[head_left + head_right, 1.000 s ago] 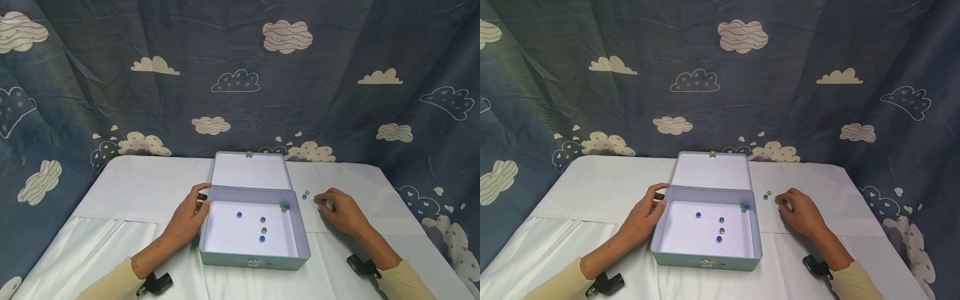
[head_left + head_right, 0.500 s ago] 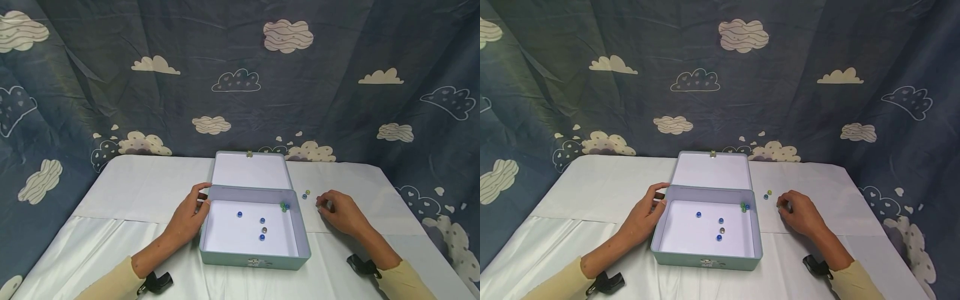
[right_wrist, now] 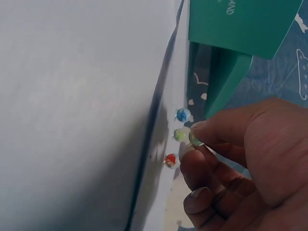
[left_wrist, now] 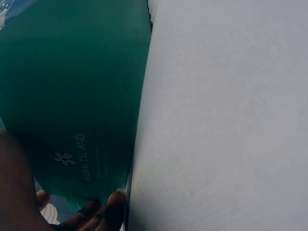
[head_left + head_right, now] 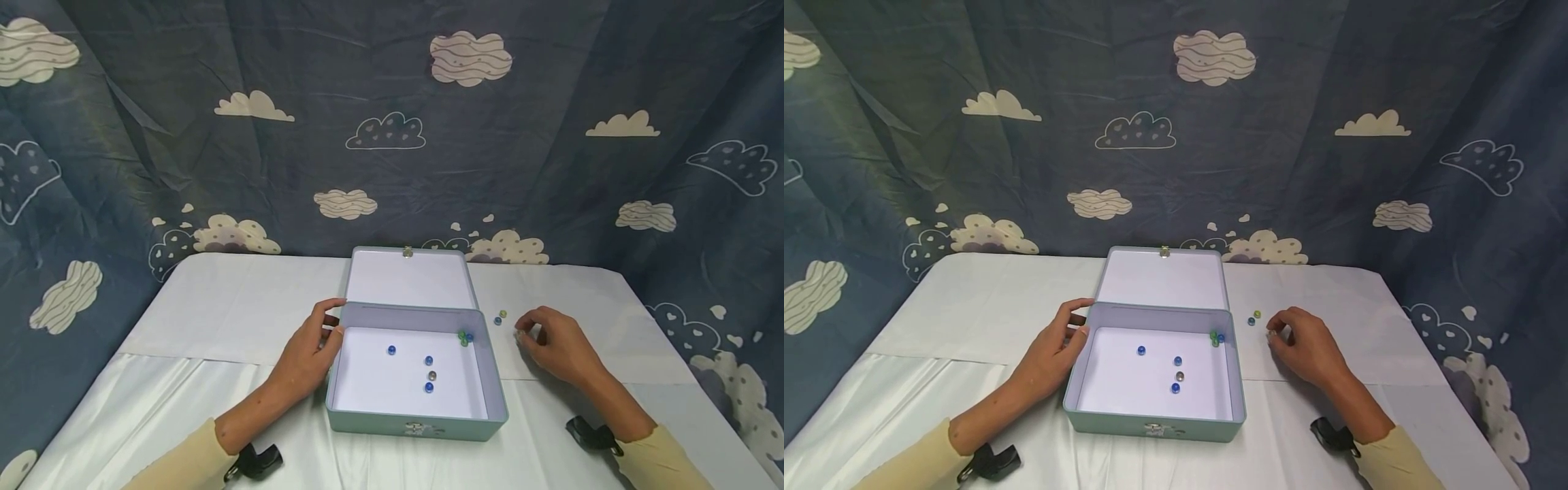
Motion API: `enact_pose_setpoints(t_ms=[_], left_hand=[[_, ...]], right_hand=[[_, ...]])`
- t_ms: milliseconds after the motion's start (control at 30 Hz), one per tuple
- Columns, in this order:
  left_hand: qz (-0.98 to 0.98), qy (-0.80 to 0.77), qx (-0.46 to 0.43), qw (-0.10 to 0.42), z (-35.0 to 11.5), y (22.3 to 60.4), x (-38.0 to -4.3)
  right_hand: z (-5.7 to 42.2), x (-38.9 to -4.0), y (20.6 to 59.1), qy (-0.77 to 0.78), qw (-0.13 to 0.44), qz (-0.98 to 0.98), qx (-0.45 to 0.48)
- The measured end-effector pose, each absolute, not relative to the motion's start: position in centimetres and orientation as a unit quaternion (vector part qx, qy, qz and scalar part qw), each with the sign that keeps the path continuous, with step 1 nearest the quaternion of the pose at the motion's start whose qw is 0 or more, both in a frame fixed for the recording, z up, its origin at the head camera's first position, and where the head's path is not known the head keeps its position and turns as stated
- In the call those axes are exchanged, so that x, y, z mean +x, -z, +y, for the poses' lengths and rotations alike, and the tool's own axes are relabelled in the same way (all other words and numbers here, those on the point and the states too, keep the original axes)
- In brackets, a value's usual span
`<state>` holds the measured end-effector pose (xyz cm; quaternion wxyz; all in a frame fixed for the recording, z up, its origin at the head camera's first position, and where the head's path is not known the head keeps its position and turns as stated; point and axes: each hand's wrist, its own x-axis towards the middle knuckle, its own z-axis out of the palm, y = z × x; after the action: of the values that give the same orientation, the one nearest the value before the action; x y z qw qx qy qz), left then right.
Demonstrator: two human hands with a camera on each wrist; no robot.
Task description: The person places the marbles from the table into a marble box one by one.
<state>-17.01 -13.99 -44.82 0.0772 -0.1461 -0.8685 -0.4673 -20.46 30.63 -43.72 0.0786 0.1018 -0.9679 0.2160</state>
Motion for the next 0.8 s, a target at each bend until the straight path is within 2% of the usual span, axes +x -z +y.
enact_pose_setpoints(t_ms=[300,600,800], left_hand=[[-0.871,0.465,-0.14,0.073,-14.0,44.7,-17.0],[-0.869,0.465,-0.148,0.078,-14.0,44.7,-17.0],[-0.869,0.466,-0.147,0.078,-14.0,44.8,-16.9]], right_hand=[[29.5,-19.7,42.4,-0.227,0.083,-0.964,0.113],[28.1,-18.5,41.2,-0.236,0.145,-0.946,0.17],[27.0,-17.6,40.4,-0.246,0.164,-0.935,0.196]])
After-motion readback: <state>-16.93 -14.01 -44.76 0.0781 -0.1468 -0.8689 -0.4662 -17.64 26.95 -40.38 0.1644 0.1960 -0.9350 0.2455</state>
